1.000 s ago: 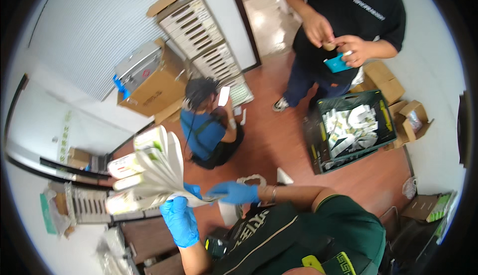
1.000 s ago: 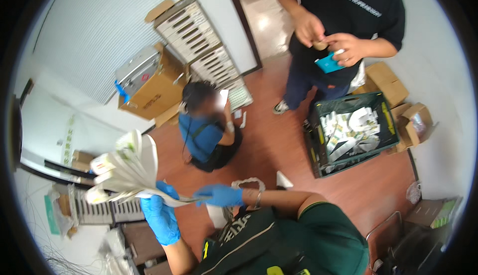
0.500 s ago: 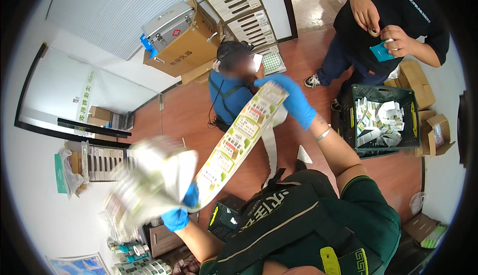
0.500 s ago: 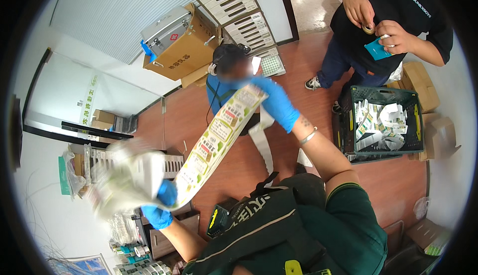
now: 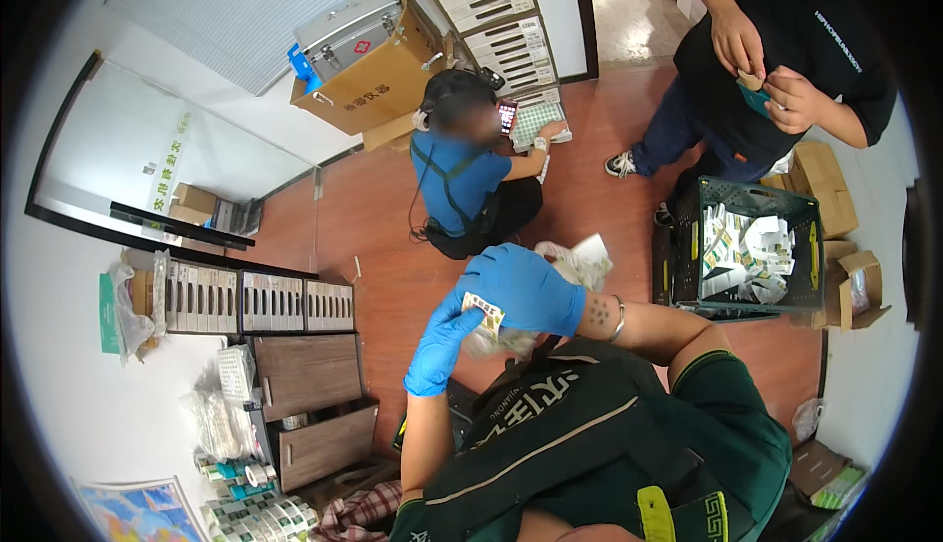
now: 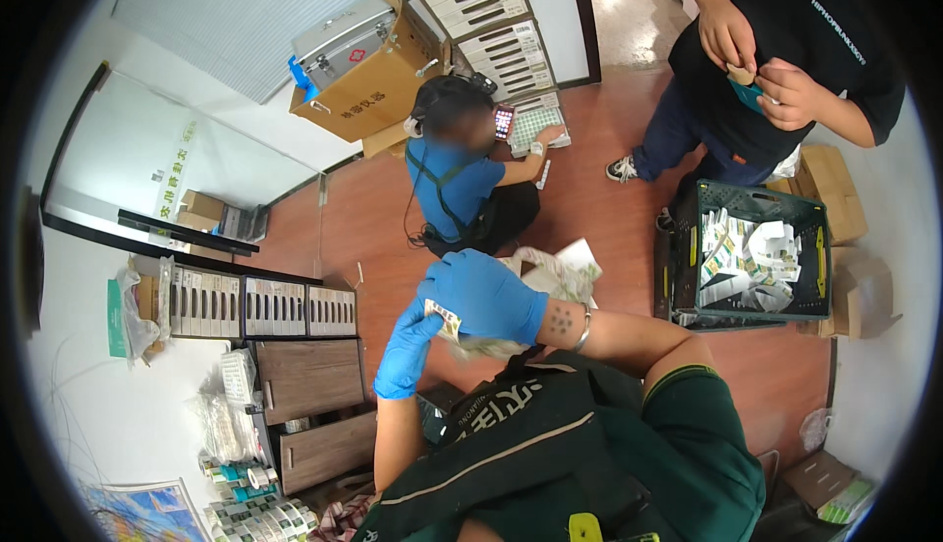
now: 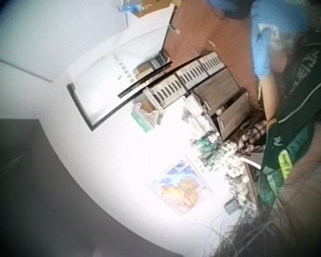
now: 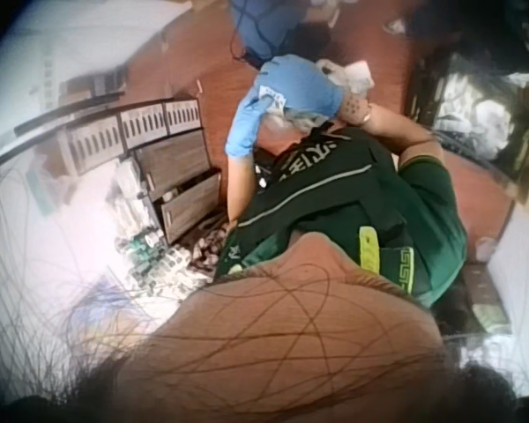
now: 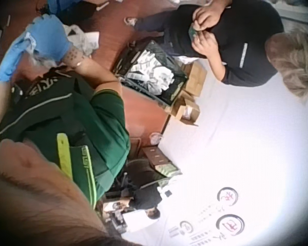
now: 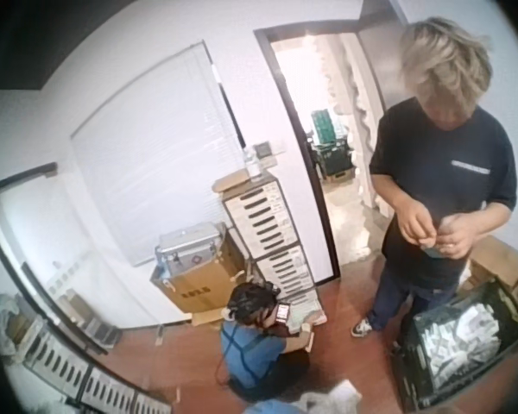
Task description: The person is folding a long strip of labels and stacking them by hand at a desk. They also use a pen to write on a document at the start of the task.
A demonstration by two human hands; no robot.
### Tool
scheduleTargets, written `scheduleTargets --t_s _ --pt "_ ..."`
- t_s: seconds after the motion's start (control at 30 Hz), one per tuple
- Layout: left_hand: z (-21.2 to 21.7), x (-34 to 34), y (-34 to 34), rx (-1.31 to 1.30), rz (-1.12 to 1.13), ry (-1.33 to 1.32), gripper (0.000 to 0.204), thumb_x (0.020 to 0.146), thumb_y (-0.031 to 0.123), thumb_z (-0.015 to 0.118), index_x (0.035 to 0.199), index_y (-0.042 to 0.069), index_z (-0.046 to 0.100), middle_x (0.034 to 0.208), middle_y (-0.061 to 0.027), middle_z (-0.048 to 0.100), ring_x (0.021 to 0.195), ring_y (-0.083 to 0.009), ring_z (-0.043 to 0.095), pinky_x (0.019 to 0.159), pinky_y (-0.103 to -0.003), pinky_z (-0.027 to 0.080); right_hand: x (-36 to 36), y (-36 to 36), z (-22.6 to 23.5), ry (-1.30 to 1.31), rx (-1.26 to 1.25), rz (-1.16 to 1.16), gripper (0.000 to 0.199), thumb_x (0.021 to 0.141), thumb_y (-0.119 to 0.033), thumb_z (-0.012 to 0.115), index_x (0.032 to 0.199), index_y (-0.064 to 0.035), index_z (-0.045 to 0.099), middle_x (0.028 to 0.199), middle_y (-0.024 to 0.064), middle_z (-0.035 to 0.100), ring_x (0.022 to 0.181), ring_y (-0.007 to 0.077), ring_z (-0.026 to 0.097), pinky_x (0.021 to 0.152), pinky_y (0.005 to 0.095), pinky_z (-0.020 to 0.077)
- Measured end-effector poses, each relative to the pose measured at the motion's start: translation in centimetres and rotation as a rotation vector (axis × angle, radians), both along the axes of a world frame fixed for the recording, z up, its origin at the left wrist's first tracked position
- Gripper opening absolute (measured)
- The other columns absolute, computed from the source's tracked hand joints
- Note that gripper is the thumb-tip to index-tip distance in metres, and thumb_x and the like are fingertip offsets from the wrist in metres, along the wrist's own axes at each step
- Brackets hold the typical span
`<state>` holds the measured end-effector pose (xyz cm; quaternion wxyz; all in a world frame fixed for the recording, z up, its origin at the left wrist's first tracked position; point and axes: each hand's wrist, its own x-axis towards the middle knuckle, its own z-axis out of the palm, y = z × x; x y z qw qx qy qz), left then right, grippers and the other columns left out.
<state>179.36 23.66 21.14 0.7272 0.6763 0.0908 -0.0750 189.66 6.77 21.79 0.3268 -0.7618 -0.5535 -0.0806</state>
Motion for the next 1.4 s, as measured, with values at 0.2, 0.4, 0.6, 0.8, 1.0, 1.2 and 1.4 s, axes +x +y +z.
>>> scheduleTargets --t_s 0.2,0.4,0.6,0.8,1.0,1.2,1.4 --pt "-0.6 -1.4 0.6 -0.118 -0.122 0.346 0.032 0.087 0.005 0.063 0.117 -0.002 0.061 0.107 -0.0062 0.066 0.094 -0.0133 0.060 0.088 -0.028 0.047 -0.8 -2.3 -2.4 0.049 -0.101 0.014 0.046 0.074 -0.029 0.067 0.116 -0.0111 0.061 0.099 0.0068 0.058 0.089 0.0251 0.056 0.075 0.0370 0.0452" --pt "3.1 -0.6 1.9 0.160 -0.208 0.493 0.024 0.084 0.006 0.066 0.106 -0.002 0.066 0.097 -0.0061 0.068 0.087 -0.0135 0.062 0.081 -0.027 0.049 -1.5 -3.4 -4.1 0.345 0.016 0.215 0.098 0.068 -0.035 0.077 0.148 -0.0127 0.026 0.121 0.0143 0.055 0.098 0.0305 0.058 0.086 0.0385 0.0470" --pt "7.1 -1.0 3.3 0.632 -0.338 0.357 0.019 0.087 0.005 0.064 0.105 -0.001 0.068 0.087 -0.0034 0.069 0.077 -0.0083 0.059 0.071 -0.026 0.050 -0.3 -5.5 -4.0 0.906 -0.146 0.189 0.099 0.073 -0.037 0.077 0.151 -0.0182 0.019 0.128 0.0099 0.057 0.095 0.0290 0.065 0.085 0.0386 0.0510" --pt "8.7 -0.7 0.1 1.454 -0.040 -0.295 0.036 0.078 0.002 0.065 0.111 0.017 0.070 0.084 -0.0167 0.065 0.070 -0.0325 0.064 0.065 -0.036 0.051 -1.0 -2.7 -5.9 0.893 -0.150 0.020 0.052 0.087 -0.021 0.061 0.137 -0.0138 0.048 0.103 0.0126 0.067 0.082 0.0222 0.066 0.070 0.0336 0.0522" --pt "6.3 -0.3 0.3 1.176 0.387 -0.498 0.038 0.083 -0.002 0.062 0.118 0.011 0.066 0.106 -0.0157 0.068 0.087 -0.0221 0.067 0.080 -0.033 0.050 -1.2 -0.2 -3.3 1.629 0.727 0.123 0.042 0.092 -0.009 0.049 0.133 0.0015 0.048 0.113 0.0120 0.063 0.094 0.0161 0.064 0.082 0.0271 0.0521" --pt "1.5 -0.6 -1.9 0.733 0.648 -0.556 0.030 0.088 0.001 0.062 0.118 0.002 0.064 0.092 -0.0086 0.067 0.078 -0.0133 0.058 0.066 -0.028 0.048 -3.3 0.6 -2.1 1.371 0.698 0.088 0.056 0.092 -0.016 0.057 0.141 0.0007 0.036 0.131 0.0123 0.051 0.119 0.0165 0.049 0.099 0.0303 0.0425" --pt "-2.1 -1.8 -3.6 1.053 0.370 -0.591 0.023 0.079 0.004 0.065 0.102 0.001 0.062 0.088 -0.0163 0.063 0.077 -0.0280 0.063 0.068 -0.034 0.050 -6.1 4.7 -4.6 1.181 0.806 0.120 0.059 0.091 -0.022 0.061 0.140 -0.0012 0.037 0.125 0.0107 0.054 0.110 0.0146 0.053 0.092 0.0314 0.0452"
